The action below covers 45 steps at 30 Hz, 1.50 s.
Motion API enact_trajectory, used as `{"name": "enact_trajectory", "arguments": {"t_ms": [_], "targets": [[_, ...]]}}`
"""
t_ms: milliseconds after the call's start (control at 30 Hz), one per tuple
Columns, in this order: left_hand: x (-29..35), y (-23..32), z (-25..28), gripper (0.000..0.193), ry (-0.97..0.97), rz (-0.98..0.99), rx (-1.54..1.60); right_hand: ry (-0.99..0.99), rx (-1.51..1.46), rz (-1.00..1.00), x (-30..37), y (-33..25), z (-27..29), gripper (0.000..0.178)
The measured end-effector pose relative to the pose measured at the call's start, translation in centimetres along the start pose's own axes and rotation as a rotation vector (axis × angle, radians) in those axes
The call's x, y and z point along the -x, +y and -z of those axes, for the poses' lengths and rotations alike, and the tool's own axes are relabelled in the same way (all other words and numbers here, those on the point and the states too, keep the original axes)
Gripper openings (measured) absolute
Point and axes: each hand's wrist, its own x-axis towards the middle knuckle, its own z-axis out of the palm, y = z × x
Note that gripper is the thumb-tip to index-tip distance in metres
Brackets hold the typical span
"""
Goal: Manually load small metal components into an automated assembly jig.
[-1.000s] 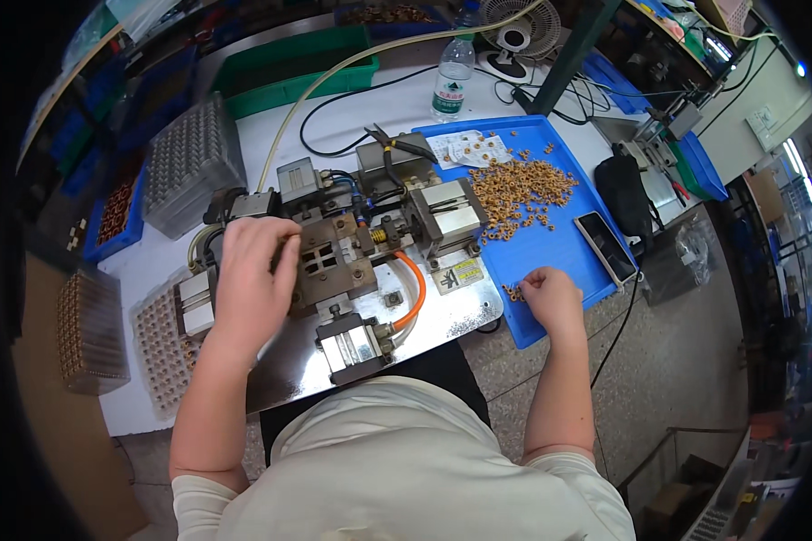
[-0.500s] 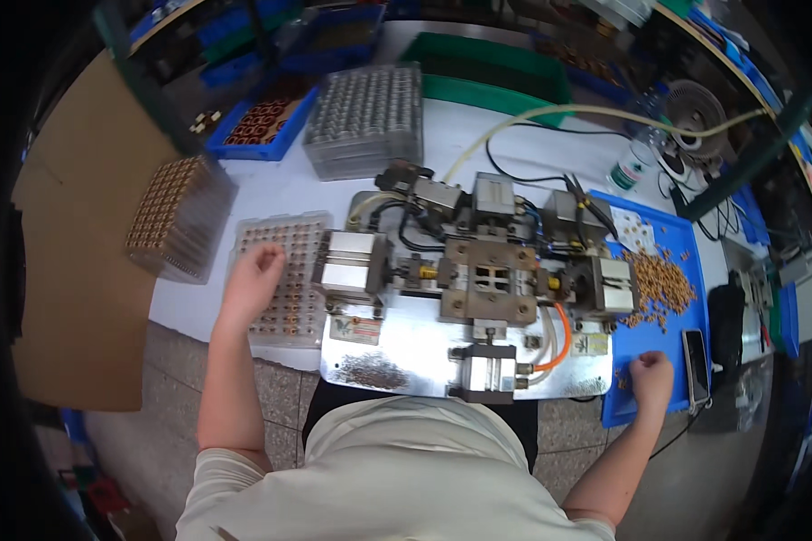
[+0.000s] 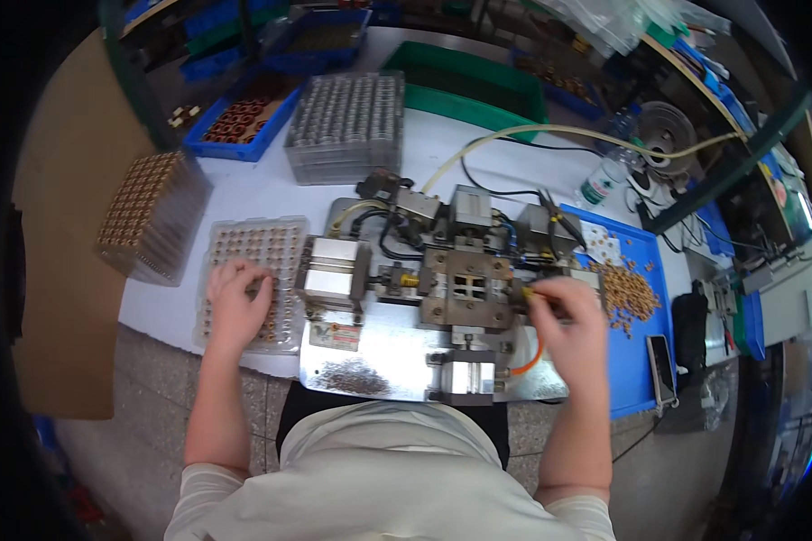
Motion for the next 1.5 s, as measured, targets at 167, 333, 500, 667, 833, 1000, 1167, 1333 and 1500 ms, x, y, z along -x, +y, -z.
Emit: {"name": "enact_trajectory", "arguments": {"t_ms": [167,333,500,667,833,1000,1167,1333,1500], "targets": [[1.4,0.2,0.4,0.017,0.046,-0.082,-0.053,-0.146,0.124,0.285,-2.1,-0.5,-4.6,0.015],[2.7,1.3,-0.1,0.021,0.170,-0.130,-0.064,-0.140,0.247,0.330,-2.4,0.0,-5.1,0.014],[5.2,1.8,-1.1,0.024,0.351,-0.117,-0.035,-0.196,0.265,0.319,-2.6,-0.3,-5.2,0.013],[6.6,1.5,-1.7,0.025,0.440,-0.200,-0.071,-0.220,0.217,0.316,-2.9,0.1,-5.6,0.012],[6.9,1.3,-1.5,0.028,0.477,-0.224,-0.001,-0.224,0.310,0.286,-2.5,-0.4,-5.3,0.010],[6.7,1.4,-1.0,0.030,0.487,-0.210,0.056,-0.228,0.399,0.411,-2.8,-0.6,-5.5,0.007],[5.4,2.6,0.0,0.033,0.561,-0.262,0.113,-0.217,0.383,0.493,-3.0,0.2,-5.5,0.006],[2.6,7.7,1.0,0.035,0.537,-0.406,0.280,-0.198,0.373,0.487,-2.9,0.3,-5.4,0.008],[-1.2,17.8,-0.6,0.024,0.165,-0.692,0.497,-0.106,0.292,0.432,-1.8,0.0,-4.7,0.012]]}}
